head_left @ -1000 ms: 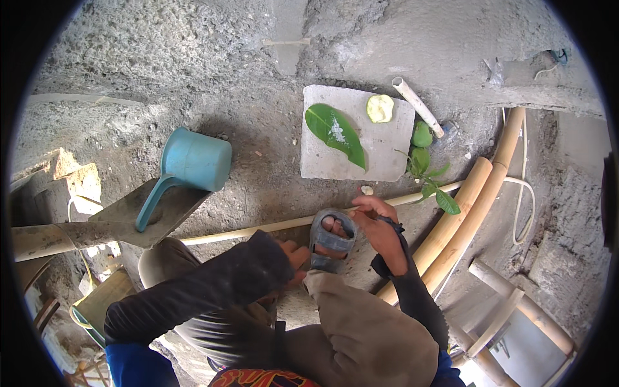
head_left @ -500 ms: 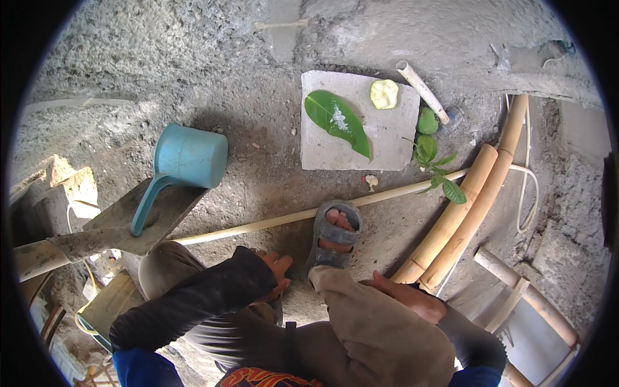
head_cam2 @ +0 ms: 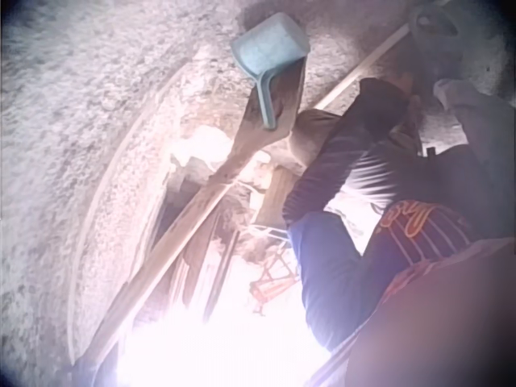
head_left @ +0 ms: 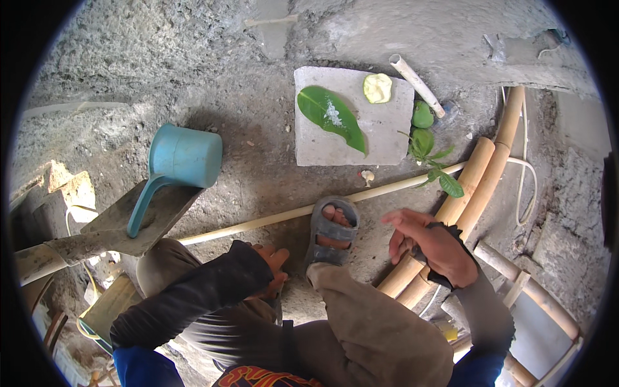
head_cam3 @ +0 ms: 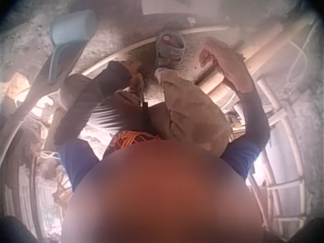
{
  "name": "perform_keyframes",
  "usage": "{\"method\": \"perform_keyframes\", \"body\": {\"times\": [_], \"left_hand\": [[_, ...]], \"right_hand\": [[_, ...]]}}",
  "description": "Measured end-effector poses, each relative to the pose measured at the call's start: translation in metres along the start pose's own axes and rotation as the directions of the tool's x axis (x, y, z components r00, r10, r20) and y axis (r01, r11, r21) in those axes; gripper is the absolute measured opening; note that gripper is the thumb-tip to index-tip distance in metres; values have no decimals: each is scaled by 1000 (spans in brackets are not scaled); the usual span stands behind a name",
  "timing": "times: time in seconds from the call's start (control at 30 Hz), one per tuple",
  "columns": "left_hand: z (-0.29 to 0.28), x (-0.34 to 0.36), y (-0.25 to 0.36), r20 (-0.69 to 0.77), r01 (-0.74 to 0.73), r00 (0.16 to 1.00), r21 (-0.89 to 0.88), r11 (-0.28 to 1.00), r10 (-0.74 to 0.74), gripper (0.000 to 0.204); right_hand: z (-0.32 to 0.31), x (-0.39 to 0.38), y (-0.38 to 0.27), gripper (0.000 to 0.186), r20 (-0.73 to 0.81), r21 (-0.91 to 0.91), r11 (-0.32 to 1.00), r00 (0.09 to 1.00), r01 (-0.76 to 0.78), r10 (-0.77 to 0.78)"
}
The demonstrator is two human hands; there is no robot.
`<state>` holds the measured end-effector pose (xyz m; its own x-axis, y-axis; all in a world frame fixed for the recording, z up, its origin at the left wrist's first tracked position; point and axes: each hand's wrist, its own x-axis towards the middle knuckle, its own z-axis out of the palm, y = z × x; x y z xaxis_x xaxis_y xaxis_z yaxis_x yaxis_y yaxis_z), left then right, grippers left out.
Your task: The person picks a leaf from a plant, walks indoors to retrieve a knife, then returns outside to cut a green fruit and place it on the leaf. The person sits on the ground and continues to prepare the leaf and fruit.
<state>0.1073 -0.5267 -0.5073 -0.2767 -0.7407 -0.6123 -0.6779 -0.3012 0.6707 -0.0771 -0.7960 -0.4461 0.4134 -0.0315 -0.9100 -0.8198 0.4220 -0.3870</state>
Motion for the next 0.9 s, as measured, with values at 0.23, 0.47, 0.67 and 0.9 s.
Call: {"method": "perform_keyframes", "body": {"times": [0.23, 0.47, 0.67, 0.9], "left_hand": [[-1, 0, 0, 0, 8, 1000, -4, 1000, -8, 40], [0, -2, 2, -53, 3, 999, -43, 999, -5, 42], [-1, -3, -1, -53, 2, 999, -44, 999, -5, 42], [-1, -2, -3, -58, -21, 998, -41, 999, 18, 42]], "right_hand": [[-60, 102, -51, 31, -298, -673, 613, 606, 414, -737], [-97, 182, -79, 46, -348, -887, 439, 420, 143, -839], [-106, 199, -79, 50, -309, -818, 492, 494, 297, -813], [-106, 210, -84, 37, -274, -706, 546, 537, 452, -798]]}}
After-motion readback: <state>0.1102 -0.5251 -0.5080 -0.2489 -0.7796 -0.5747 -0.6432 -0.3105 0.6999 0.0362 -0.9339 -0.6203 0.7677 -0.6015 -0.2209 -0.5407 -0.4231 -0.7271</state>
